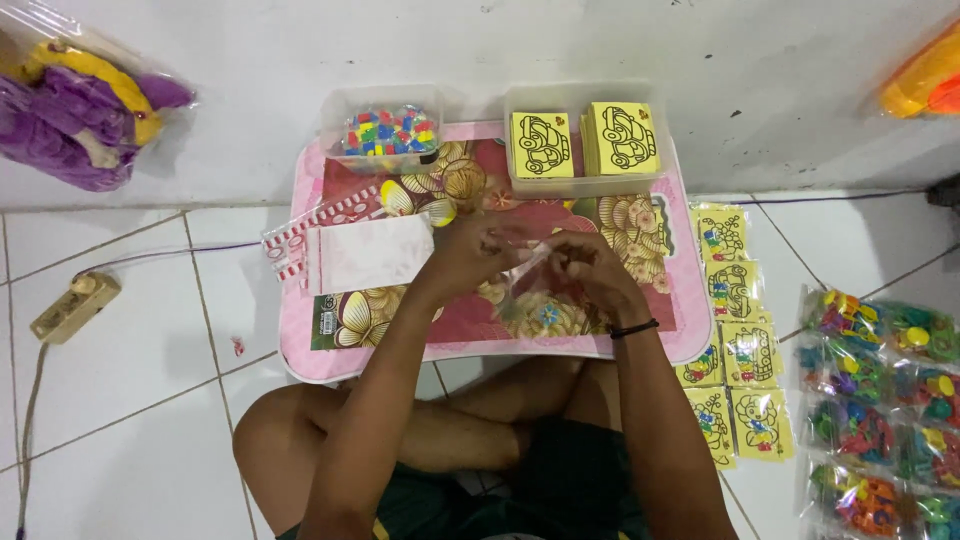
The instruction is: The person puts toy sand art cards and small bags of colored sand into clear plastic bags by hand while sitting on the floor.
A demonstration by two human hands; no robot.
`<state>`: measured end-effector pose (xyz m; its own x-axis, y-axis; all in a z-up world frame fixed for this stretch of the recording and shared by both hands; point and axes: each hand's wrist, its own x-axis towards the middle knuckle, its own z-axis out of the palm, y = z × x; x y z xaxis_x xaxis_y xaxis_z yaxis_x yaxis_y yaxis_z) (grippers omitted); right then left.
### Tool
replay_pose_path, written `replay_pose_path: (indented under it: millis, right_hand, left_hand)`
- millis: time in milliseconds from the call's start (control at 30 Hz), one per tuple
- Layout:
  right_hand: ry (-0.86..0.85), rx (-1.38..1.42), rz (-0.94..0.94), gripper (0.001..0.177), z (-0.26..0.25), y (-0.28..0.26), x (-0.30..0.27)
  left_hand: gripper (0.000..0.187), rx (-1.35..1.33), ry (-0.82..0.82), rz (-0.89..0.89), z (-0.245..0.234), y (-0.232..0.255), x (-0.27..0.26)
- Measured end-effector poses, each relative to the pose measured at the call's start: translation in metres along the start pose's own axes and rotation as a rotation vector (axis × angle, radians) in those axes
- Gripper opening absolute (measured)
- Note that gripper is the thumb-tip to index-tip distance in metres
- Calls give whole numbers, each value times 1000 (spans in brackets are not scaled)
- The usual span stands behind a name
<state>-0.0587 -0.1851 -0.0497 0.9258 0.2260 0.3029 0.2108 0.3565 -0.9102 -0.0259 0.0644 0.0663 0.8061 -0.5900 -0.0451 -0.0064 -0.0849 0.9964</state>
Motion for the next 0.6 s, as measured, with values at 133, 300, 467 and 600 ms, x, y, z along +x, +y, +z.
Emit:
replay_pose_path:
  millis: [133, 300, 467, 600]
  right_hand:
    - [38, -141, 39, 36, 28, -35, -3]
    - [243, -166, 158, 13, 15, -15, 5]
    - [285, -104, 163, 10, 7, -3, 7]
    - [294, -141, 130, 10, 17, -14, 7]
  left_hand:
    - [43, 187, -5, 12, -2, -21, 19]
    - [42, -74, 0, -123, -4, -31, 18]
    - [37, -76, -2, -183, -12, -45, 9]
    - [27, -82, 10, -96, -13, -64, 14]
